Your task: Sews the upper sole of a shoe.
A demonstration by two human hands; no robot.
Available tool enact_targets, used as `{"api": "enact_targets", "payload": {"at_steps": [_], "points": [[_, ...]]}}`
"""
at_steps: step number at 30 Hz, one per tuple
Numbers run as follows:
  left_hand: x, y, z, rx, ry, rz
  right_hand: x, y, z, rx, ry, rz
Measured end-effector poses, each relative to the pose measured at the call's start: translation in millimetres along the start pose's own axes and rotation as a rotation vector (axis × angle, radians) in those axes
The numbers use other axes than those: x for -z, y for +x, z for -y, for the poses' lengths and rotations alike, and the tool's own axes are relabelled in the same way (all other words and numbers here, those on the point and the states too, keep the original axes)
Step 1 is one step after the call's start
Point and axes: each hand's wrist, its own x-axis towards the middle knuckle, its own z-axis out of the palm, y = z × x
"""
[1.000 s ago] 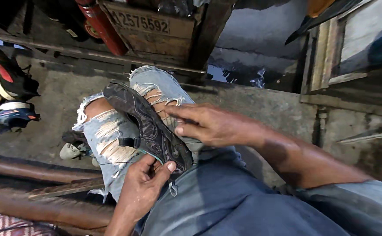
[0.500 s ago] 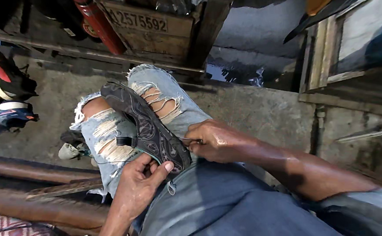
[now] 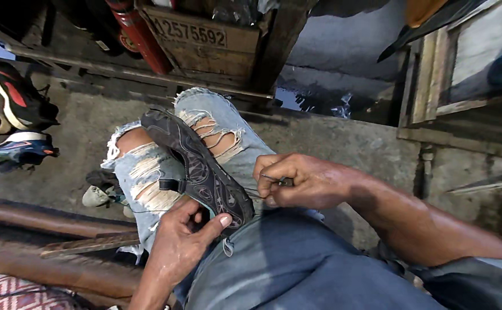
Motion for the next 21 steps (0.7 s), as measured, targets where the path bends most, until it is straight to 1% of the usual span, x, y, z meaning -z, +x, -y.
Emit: {"api": "enact_targets", "payload": {"at_steps": [2, 3, 6, 8, 10, 12, 14, 17, 21], "points": [[1.4, 0.5, -0.3, -0.017, 0.073, -0.015, 1.2, -0.5, -4.3, 0.002, -0.007, 0.055], [1.6, 0.6, -0.2, -0.020, 0.082, -0.023, 1.5, -0.8, -5.6, -0.012, -0.058, 0.100], [2.8, 0.7, -0.1, -0.018, 0.114, -0.025, 3.0, -1.1, -2.4, -0.053, -0.342, 0.199], [3.0, 1.4, 0.0, -0.017, 0.118, -0.020, 3.5, 0.7, 5.2, -0.078, -0.516, 0.159], [2.5, 1.0, -0.5, -0.014, 0.117, -0.014, 2.8, 5.6, 14.6, -0.119, -0.690, 0.043], [1.6, 1.2, -1.5, -0.020, 0.122, -0.010, 0.9, 12.7, 14.5, -0.069, -0.815, -0.120], [1.5, 1.0, -1.3, -0.026, 0.122, -0.006, -0.9, 20.4, 14.0, -0.038, -0.879, -0.190], [2.1, 0.4, 0.3, -0.033, 0.119, -0.008, -4.0, 25.8, 17.3, -0.028, -0.909, -0.205], [2.1, 1.4, 1.4, -0.026, 0.108, -0.001, -6.5, 21.2, 20.6, -0.027, -0.835, -0.151]]}}
